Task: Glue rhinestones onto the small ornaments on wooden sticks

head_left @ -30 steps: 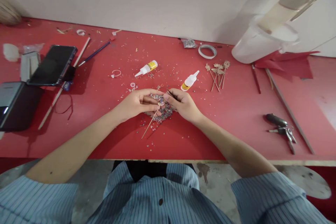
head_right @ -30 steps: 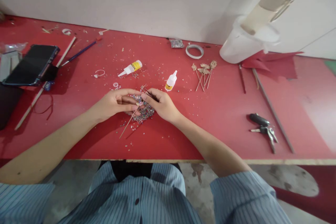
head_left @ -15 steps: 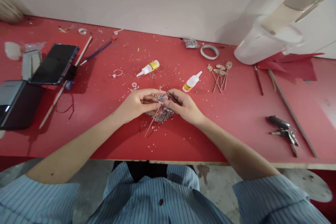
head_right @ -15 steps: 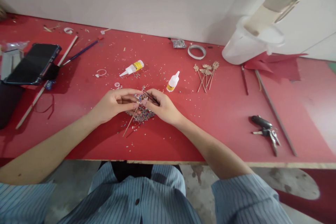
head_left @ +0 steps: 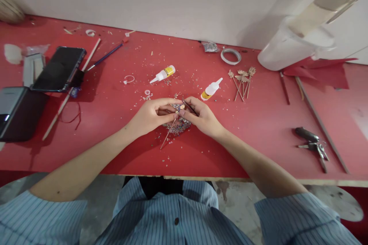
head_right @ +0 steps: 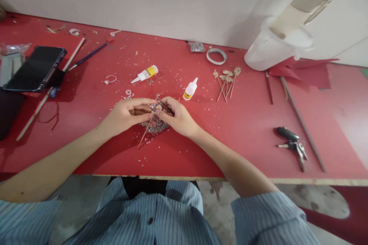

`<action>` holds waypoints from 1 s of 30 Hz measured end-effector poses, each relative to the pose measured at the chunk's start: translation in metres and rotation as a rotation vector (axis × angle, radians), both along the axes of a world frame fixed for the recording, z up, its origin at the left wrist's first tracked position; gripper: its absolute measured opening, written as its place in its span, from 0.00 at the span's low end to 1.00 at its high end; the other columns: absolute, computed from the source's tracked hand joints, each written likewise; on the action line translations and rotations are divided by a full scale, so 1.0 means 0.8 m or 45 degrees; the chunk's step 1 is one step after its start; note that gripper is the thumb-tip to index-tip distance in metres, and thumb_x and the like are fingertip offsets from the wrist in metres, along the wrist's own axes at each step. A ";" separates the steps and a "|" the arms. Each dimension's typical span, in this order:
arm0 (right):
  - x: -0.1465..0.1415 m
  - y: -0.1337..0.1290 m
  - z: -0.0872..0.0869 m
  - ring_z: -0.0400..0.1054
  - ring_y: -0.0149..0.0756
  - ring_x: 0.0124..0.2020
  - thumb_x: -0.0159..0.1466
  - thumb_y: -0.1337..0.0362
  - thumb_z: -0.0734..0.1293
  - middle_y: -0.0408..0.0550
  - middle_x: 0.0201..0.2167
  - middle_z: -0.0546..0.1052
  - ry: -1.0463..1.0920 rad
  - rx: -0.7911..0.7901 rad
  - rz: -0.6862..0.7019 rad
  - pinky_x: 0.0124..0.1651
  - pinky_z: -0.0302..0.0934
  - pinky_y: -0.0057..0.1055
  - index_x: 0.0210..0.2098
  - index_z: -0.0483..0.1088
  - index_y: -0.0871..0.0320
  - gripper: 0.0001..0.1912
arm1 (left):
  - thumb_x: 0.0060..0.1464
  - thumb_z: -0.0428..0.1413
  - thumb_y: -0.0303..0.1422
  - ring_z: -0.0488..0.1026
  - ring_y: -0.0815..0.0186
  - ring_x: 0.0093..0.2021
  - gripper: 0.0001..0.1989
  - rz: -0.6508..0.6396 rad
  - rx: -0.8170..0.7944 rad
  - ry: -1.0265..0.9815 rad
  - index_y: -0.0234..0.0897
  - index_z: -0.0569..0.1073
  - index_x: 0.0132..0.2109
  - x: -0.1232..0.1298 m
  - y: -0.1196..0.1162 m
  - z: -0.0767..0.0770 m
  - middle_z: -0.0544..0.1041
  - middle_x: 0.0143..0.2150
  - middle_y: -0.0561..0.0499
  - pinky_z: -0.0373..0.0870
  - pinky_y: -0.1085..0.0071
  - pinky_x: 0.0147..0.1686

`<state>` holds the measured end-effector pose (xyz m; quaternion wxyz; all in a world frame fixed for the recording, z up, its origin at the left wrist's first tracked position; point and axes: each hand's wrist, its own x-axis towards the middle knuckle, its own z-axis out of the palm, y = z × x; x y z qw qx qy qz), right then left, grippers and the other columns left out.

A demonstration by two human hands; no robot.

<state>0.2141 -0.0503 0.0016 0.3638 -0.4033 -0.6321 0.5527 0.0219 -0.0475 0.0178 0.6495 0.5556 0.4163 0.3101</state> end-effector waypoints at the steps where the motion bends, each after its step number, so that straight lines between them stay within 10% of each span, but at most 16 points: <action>1: 0.000 0.000 0.000 0.50 0.25 0.25 0.63 0.59 0.65 0.37 0.24 0.58 0.000 -0.002 -0.001 0.27 0.46 0.26 0.34 0.62 0.58 0.10 | 0.51 0.61 0.30 0.80 0.64 0.36 0.20 0.003 0.004 0.003 0.35 0.73 0.52 0.000 0.000 0.000 0.81 0.40 0.47 0.79 0.70 0.39; 30: 0.001 0.000 0.001 0.52 0.24 0.23 0.64 0.56 0.65 0.36 0.24 0.60 0.112 -0.095 0.088 0.24 0.46 0.26 0.37 0.60 0.57 0.12 | 0.51 0.61 0.33 0.80 0.64 0.36 0.20 -0.017 0.012 0.012 0.36 0.72 0.53 -0.002 0.002 -0.007 0.81 0.43 0.46 0.79 0.68 0.40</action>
